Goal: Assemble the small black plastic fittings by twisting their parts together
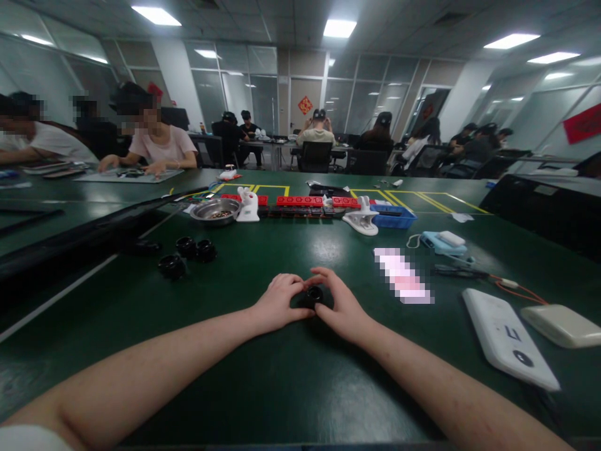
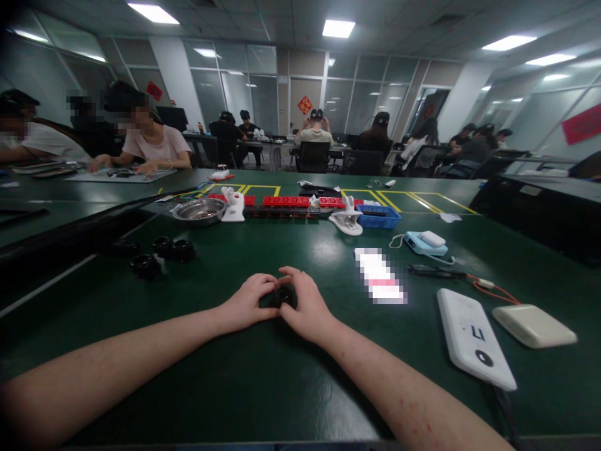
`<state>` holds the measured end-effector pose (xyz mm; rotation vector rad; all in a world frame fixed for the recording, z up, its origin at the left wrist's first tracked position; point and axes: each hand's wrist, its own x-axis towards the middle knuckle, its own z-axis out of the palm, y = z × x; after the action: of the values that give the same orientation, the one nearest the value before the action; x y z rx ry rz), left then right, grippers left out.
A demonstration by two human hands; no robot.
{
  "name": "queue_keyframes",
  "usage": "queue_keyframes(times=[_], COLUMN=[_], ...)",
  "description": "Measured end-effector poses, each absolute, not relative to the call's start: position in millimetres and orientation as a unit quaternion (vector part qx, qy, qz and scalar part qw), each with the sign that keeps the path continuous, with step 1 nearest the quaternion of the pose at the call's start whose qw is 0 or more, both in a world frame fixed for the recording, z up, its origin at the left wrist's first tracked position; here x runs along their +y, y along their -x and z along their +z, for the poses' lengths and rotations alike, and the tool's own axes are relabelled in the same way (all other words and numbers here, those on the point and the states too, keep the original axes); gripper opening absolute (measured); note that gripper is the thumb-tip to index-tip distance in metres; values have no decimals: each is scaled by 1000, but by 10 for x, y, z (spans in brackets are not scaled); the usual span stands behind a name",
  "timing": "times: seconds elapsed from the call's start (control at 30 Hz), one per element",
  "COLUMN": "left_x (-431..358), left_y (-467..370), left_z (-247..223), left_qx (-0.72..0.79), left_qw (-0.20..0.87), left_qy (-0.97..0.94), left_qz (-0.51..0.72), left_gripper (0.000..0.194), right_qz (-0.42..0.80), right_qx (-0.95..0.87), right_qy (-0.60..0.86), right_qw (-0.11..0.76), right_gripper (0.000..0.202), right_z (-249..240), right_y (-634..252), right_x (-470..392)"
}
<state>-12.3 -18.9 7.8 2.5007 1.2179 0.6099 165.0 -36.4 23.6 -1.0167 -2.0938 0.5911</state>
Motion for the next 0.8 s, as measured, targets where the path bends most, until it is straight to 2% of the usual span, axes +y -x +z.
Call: queue_keyframes(times=[0.1,0.3,0.4,0.57,0.7,0.8], left_x=[-184,-183,-192,-194,-192,-197], left_y=[131,125,118,126,127,120], left_z=[69,64,82,75,65,79], left_qx=[422,420,422,424,425,424], left_qw=[145,141,144,142,139,144], left_qy=[-870,-870,-869,-869,-869,-868], left_qz=[211,216,216,215,213,214], left_gripper=[40,34,33,37,36,34], right_qz=[246,170,191,253,189,194], right_qx=[-818,-772,-777,-807,-785,-777], right_qy=[380,471,461,394,447,458], right_qw=[355,391,384,360,385,387], right_gripper=[65,53,43,58,53,46], right_z=[259,227,238,279,252,238], right_y=[-1678,-1623,-1617,-1668,-1653,-1629], right_x=[-376,-364,-362,-377,-369,-365])
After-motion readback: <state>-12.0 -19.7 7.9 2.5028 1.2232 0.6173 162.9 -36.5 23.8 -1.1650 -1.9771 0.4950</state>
